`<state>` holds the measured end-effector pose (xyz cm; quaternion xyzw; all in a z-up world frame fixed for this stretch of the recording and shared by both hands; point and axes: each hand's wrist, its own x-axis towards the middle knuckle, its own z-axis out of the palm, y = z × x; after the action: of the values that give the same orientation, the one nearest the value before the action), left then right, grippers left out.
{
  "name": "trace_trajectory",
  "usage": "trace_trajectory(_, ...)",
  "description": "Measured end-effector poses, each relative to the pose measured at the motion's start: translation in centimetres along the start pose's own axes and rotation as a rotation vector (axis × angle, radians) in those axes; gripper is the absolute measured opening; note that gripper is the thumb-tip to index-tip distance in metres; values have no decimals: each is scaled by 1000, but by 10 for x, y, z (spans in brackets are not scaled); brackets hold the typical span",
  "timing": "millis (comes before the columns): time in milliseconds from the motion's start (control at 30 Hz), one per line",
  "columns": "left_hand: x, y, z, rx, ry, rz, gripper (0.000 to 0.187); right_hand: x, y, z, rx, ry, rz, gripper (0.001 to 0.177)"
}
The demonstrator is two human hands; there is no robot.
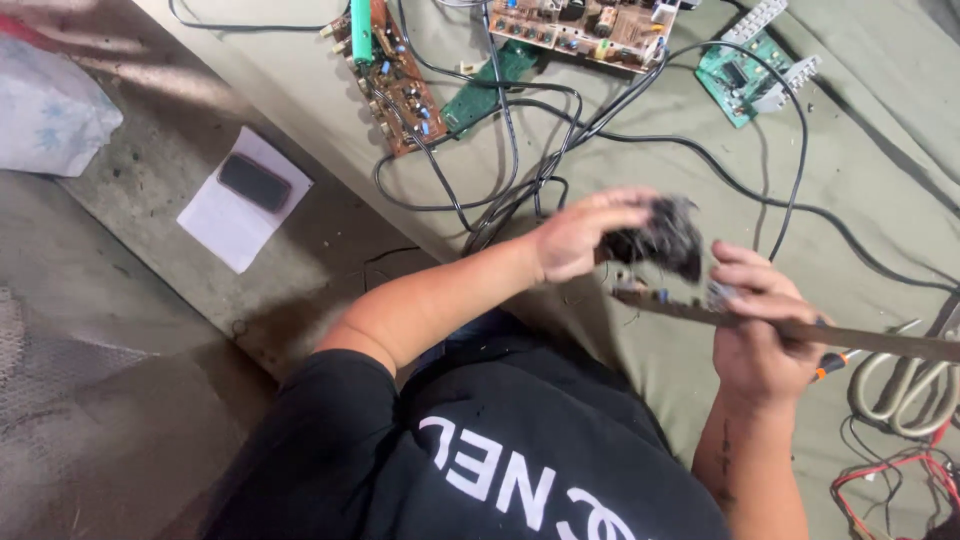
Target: The person cleans various electronic components on a workbench using a steel wool pad and a screwdriver. They wipe down circuit boards and a metal heatsink, occasionally using the screwdriver to scrape or adjust parts of the components.
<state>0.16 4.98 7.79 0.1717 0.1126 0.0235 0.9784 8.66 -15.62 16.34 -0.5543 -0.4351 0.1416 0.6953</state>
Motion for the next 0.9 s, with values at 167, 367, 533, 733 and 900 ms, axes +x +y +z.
trace_trajectory(167,-13,-18,9,223,-152,64,26,-12,4,2,84,250,58,15)
trace_trajectory(367,-38,-39,37,627,-284,102,27,-11,2,7,53,591,216,24)
trace_trajectory(533,-33,-32,28,971,100,327,16,-7,5,12,48,670,179,24)
trace_trajectory(733,-42,-47,16,610,49,140,35,-4,11,0,-167,768,-63,14)
trace_trajectory(900,-54,-50,18,529,-34,112,41,-3,20,19,79,725,-115,22)
